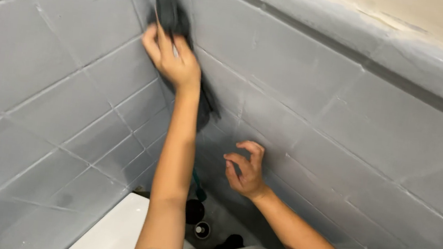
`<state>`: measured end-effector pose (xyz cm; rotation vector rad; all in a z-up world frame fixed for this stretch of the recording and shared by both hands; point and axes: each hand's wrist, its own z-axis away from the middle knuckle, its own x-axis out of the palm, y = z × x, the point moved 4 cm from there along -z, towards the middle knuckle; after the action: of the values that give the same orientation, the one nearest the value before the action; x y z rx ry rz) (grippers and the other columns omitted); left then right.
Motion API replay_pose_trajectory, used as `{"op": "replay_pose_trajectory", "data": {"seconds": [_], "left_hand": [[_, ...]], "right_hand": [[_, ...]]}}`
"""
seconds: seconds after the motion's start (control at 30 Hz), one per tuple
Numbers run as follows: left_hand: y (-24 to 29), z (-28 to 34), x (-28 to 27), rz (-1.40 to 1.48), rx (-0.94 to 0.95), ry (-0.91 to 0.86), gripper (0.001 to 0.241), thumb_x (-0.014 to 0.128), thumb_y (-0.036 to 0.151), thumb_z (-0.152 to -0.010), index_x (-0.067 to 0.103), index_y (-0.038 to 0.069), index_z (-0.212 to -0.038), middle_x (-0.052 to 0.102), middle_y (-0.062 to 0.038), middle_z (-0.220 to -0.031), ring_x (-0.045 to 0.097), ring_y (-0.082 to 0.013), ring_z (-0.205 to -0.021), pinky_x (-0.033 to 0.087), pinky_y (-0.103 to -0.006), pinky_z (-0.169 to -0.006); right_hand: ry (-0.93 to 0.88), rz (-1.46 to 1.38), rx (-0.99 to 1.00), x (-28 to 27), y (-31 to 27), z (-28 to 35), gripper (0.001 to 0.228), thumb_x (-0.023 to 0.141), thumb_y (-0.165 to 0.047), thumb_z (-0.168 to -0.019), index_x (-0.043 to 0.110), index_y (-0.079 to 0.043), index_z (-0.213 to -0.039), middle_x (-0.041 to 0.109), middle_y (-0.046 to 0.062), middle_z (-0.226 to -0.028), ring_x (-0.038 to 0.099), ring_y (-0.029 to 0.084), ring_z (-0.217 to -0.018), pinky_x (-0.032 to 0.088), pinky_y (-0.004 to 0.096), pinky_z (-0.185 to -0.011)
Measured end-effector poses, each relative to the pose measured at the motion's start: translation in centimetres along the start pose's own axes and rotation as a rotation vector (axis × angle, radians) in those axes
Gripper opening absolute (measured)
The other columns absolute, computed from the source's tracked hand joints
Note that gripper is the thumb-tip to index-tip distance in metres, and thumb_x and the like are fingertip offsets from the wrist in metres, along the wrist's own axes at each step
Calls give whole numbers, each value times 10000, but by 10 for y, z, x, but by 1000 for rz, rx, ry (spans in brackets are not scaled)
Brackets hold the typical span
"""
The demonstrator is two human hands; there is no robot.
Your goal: Cleaning the grey tiles of a bathroom wall using a black cloth.
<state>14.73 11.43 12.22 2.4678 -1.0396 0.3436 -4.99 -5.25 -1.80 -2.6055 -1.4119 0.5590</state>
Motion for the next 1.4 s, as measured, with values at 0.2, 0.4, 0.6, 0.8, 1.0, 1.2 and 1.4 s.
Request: {"op": "replay_pose_trajectory", "data": {"seconds": [0.2,0.4,0.6,0.8,1.0,1.2,1.4], "left_hand": [[-40,111,-84,-268,-144,-296,403,736,-15,-868,648,-74,-1257,539,-221,-1020,591,-419,-923,505,-489,-820],[-12,24,-129,-500,258,-470,334,688,108,-960,718,153,-1289,623,-125,-966,665,-320,-802,544,-417,-668],[2,-128,-174,-754,781,-134,215,647,121,-986,792,171,-1137,661,-83,-897,665,-232,-744,557,-324,-667],[38,-196,-223,-844,596,251,428,670,-11,-956,658,247,-1297,499,-57,-1115,541,-232,-981,483,-332,-862],[1,-95,-199,-1102,731,57,241,592,265,-961,748,262,-1144,622,-64,-1233,556,-264,-1082,352,-474,-899],[-5,-112,-223,-1130,770,-38,395,555,569,-992,730,248,-1143,629,-42,-1289,496,-245,-1035,317,-462,-871],[4,-263,-326,-1291,540,321,450,453,412,-1093,588,132,-1418,532,-189,-1347,562,-374,-1144,408,-517,-998]], "right_hand": [[-90,-23,59,16,4,-2,144,665,-175,-899,709,-185,-1036,542,103,-1178,534,343,-1139,412,508,-1007],[-49,67,33,20,-2,-4,180,675,-126,-874,678,-186,-1044,486,102,-1244,487,343,-1194,359,498,-1025],[-14,35,-5,23,6,-3,190,681,-118,-861,683,-201,-1031,489,90,-1272,471,337,-1223,333,496,-1046],[-10,-8,70,23,-11,-11,169,642,-121,-906,668,-137,-1072,464,135,-1294,424,342,-1189,310,481,-1065],[-34,-33,68,44,-23,12,169,615,-223,-931,643,-177,-1091,483,100,-1244,436,360,-1154,312,527,-1032],[-108,-71,61,68,-37,6,221,627,-209,-898,626,-174,-1116,483,86,-1244,432,351,-1150,321,505,-1012],[-79,-81,104,73,-14,-5,319,659,-147,-868,604,-165,-1182,486,80,-1247,431,359,-1119,319,523,-1014]]}}
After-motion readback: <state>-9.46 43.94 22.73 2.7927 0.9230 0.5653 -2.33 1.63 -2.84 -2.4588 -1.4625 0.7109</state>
